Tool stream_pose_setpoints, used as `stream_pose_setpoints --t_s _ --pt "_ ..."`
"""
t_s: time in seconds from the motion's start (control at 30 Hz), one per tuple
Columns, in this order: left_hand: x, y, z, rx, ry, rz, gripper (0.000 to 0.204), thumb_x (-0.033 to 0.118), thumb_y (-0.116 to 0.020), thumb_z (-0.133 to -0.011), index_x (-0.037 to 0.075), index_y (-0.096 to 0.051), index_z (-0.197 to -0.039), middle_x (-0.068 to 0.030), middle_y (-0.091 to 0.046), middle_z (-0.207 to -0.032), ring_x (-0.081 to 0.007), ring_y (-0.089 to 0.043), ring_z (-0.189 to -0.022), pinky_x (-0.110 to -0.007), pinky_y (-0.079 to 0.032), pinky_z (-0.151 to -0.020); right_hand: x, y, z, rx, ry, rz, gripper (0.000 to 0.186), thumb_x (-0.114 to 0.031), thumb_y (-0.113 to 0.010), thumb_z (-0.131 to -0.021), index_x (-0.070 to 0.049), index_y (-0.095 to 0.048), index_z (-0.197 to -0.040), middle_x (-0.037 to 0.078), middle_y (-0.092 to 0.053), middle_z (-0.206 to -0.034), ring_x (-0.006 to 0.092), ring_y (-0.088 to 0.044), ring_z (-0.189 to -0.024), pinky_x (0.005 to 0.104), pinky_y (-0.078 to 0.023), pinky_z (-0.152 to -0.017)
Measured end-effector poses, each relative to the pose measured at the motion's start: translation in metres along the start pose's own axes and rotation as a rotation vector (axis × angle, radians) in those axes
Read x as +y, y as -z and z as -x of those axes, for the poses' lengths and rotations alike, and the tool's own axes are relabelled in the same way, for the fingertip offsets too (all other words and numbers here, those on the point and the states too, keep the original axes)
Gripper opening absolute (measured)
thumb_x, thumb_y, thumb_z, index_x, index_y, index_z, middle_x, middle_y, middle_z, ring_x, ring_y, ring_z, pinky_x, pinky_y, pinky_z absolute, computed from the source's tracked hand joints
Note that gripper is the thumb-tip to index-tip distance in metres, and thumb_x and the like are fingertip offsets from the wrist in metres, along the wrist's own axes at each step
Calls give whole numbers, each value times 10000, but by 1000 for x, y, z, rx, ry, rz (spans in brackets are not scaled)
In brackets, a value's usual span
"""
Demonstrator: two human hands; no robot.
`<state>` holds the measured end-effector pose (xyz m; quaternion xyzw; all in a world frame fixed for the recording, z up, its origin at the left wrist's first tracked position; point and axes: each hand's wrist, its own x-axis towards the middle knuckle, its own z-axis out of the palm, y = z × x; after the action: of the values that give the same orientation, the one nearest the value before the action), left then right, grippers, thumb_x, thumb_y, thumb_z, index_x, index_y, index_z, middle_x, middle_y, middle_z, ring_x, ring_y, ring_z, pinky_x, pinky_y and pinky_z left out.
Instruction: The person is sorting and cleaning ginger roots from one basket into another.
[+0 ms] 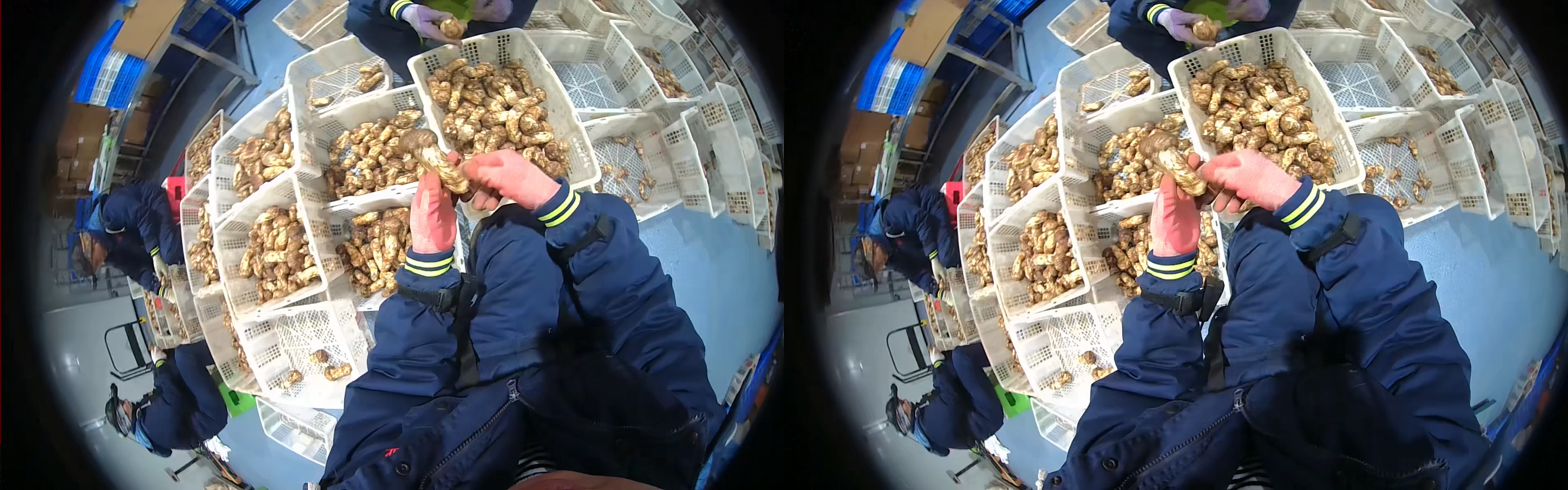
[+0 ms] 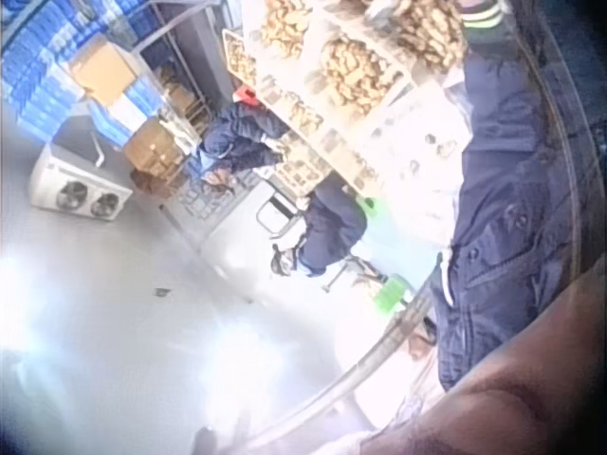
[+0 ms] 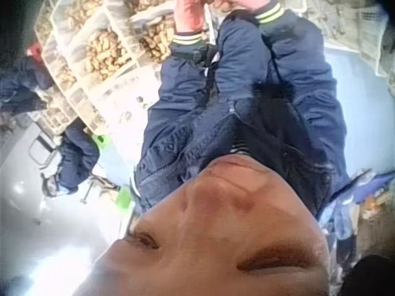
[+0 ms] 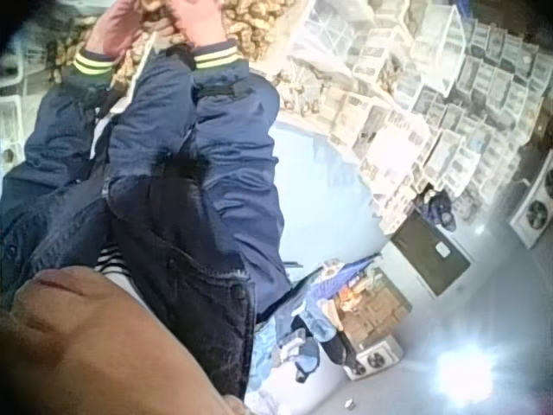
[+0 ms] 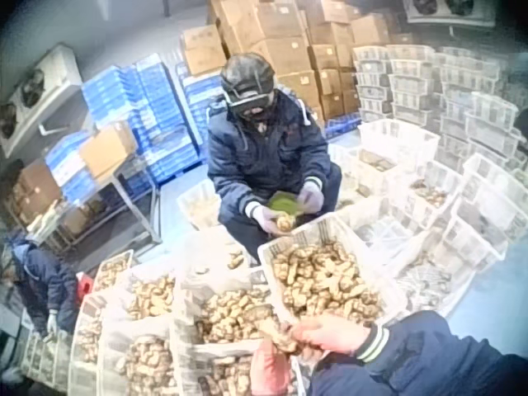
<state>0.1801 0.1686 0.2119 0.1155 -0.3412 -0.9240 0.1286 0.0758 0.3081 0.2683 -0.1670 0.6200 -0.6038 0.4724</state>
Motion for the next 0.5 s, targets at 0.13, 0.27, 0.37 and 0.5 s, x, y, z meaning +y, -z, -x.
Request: stream_pose_setpoints --t_s 0.13,0.27,0.37,0.5 --pt "15 -3 22 256 20 -184 374 180 -548 -939 -11 -476 -1252 -60 -566 -1074 -139 -540 -936 -265 -427 -830 6 -22 -7 -43 142 458 196 -203 -536 -837 -8 -527 -813 74 -552 -640 176 -540 -565 324 -443 -562" --pt "20 -3 37 139 -149 -209 230 147 -615 -902 60 -515 -1090 29 -459 -833 -56 -429 -732 -218 -370 -649 10 -28 -6 32 281 659 214 -243 -559 -830 -34 -577 -875 130 -592 -726 265 -579 -677 351 -471 -669" --pt "27 -1 41 66 -208 -186 393 46 -605 -849 -4 -464 -1213 -49 -546 -1082 -128 -528 -952 -256 -417 -843 2 -25 -2 175 302 441 294 -276 -590 -848 -64 -659 -1039 113 -652 -806 197 -623 -722 299 -487 -709" --pt "23 2 47 112 -138 -274 495 -41 -595 -814 -4 -443 -1284 -86 -556 -1193 -164 -549 -1069 -280 -433 -918 -12 -18 -1 96 443 150 432 -188 -587 -906 -1 -507 -1287 76 -636 -1098 106 -569 -959 270 -461 -821"
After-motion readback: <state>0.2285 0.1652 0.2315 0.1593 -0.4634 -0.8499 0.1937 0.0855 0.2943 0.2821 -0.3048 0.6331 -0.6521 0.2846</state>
